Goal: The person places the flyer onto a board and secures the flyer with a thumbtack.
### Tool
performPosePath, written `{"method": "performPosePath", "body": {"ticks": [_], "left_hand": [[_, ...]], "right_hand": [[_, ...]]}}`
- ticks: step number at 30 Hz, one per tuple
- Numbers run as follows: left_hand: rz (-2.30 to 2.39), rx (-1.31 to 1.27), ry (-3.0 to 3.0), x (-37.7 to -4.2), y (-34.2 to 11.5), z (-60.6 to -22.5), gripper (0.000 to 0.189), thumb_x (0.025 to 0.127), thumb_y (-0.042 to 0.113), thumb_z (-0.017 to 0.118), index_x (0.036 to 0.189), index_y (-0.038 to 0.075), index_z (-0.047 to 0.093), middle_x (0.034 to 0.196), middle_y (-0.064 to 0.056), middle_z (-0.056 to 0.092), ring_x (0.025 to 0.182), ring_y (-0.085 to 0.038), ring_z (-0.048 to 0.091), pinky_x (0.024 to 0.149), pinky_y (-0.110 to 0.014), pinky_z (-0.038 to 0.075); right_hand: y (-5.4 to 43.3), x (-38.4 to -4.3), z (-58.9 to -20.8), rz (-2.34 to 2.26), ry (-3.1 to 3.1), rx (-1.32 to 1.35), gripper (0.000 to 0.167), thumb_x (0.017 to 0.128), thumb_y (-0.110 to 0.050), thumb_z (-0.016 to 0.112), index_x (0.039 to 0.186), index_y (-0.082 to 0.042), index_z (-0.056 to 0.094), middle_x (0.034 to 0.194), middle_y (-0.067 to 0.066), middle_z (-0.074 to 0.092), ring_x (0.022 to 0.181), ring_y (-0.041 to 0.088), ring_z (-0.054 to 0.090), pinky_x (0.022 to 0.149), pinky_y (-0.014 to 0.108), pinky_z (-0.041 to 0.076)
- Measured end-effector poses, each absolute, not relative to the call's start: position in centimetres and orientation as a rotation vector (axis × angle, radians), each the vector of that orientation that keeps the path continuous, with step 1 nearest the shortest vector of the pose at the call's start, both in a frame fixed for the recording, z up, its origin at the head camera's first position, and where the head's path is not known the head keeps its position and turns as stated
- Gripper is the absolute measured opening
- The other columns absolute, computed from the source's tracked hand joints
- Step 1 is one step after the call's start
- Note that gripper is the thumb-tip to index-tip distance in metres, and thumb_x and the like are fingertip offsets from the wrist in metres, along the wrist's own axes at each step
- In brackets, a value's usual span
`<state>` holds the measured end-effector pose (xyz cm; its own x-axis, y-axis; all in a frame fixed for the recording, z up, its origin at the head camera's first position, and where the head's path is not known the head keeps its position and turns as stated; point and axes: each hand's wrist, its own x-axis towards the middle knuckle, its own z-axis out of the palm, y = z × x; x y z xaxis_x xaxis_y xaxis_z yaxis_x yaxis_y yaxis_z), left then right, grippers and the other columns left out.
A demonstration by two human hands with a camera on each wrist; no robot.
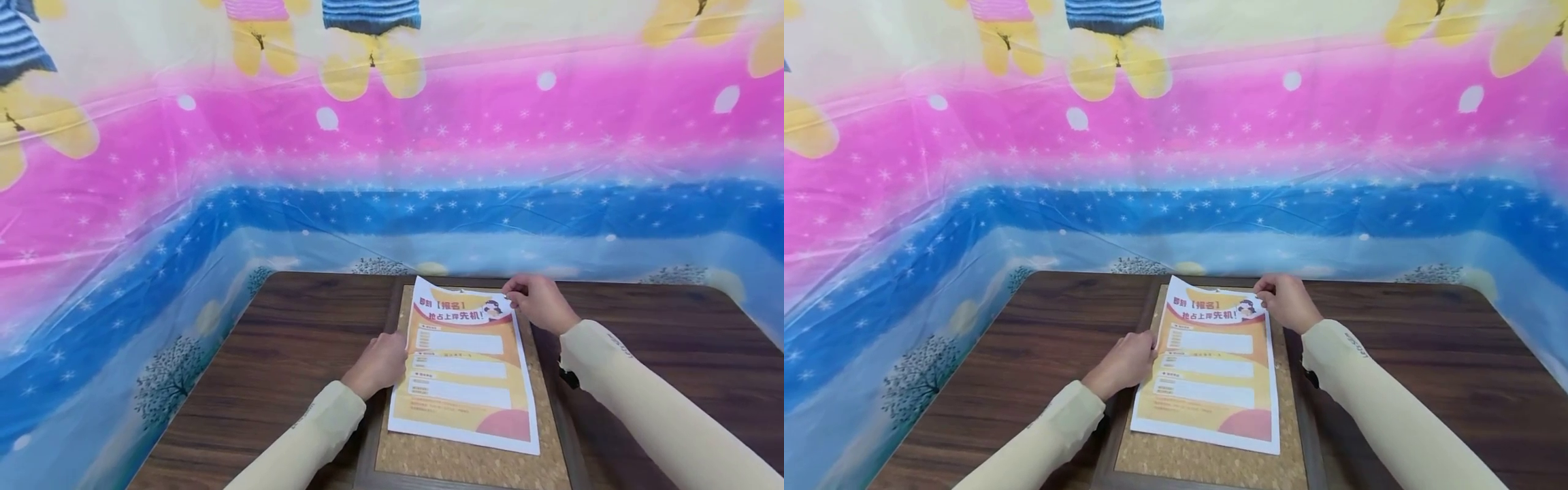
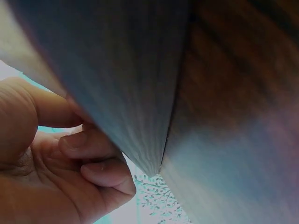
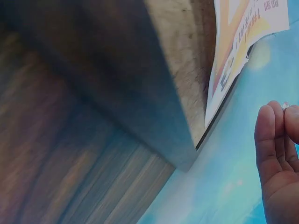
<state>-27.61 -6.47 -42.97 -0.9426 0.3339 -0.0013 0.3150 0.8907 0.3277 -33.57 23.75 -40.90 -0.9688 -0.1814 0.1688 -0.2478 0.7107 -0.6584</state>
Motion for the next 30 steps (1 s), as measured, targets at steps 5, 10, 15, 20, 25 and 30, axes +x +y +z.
{"method": "performPosePath", "body": {"ticks": [5, 10, 15, 20, 25, 30], "left_hand": [[0.517, 0.496, 2.969, -27.2, -6.6, -42.9, 0.005, 0.091, 0.008, 0.059, 0.089, 0.005, 0.061, 0.07, -0.003, 0.055, 0.06, -0.018, 0.05, 0.057, -0.032, 0.043], [0.519, 0.45, 2.958, -27.0, -6.4, -42.8, 0.009, 0.091, 0.009, 0.058, 0.095, 0.003, 0.062, 0.073, -0.004, 0.057, 0.06, -0.018, 0.051, 0.055, -0.031, 0.042], [0.472, 0.446, 2.987, -27.0, -6.3, -42.8, 0.011, 0.092, 0.012, 0.059, 0.095, 0.002, 0.062, 0.076, -0.007, 0.059, 0.065, -0.018, 0.055, 0.059, -0.032, 0.044], [0.465, 0.477, 2.985, -27.1, -6.2, -42.9, 0.009, 0.092, 0.011, 0.057, 0.093, 0.003, 0.062, 0.072, -0.004, 0.057, 0.061, -0.016, 0.053, 0.058, -0.03, 0.043], [0.482, 0.481, 2.97, -27.1, -6.3, -42.9, 0.009, 0.091, 0.009, 0.057, 0.096, 0.003, 0.062, 0.071, -0.003, 0.056, 0.06, -0.016, 0.053, 0.056, -0.03, 0.043], [0.466, 0.489, 2.971, -27.1, -6.4, -43.0, 0.01, 0.09, 0.009, 0.06, 0.098, 0.004, 0.063, 0.074, -0.004, 0.058, 0.062, -0.016, 0.054, 0.056, -0.03, 0.043]], "right_hand": [[21.5, -35.1, -40.8, 1.122, -2.892, 0.322, 0.015, 0.097, -0.005, 0.052, 0.104, -0.001, 0.064, 0.093, 0.014, 0.061, 0.078, 0.026, 0.056, 0.067, 0.034, 0.047], [19.6, -36.5, -41.2, 1.192, -2.954, 0.299, 0.014, 0.097, -0.007, 0.053, 0.102, -0.002, 0.065, 0.094, 0.013, 0.062, 0.079, 0.025, 0.058, 0.067, 0.034, 0.047], [18.4, -37.4, -41.8, 1.235, -2.971, 0.314, 0.011, 0.096, -0.006, 0.054, 0.1, -0.003, 0.064, 0.093, 0.012, 0.061, 0.078, 0.024, 0.058, 0.071, 0.035, 0.048], [18.1, -38.1, -42.3, 1.237, -2.985, 0.318, 0.01, 0.096, -0.007, 0.055, 0.099, -0.003, 0.063, 0.088, 0.011, 0.062, 0.074, 0.022, 0.06, 0.071, 0.036, 0.047], [17.9, -38.9, -42.7, 1.322, -2.992, 0.279, 0.011, 0.096, -0.007, 0.054, 0.101, -0.002, 0.062, 0.09, 0.013, 0.06, 0.075, 0.023, 0.058, 0.067, 0.033, 0.049], [17.5, -39.6, -43.0, 1.352, -3.001, 0.246, 0.013, 0.097, -0.006, 0.052, 0.1, -0.001, 0.063, 0.088, 0.013, 0.06, 0.075, 0.023, 0.057, 0.064, 0.032, 0.048]]}}
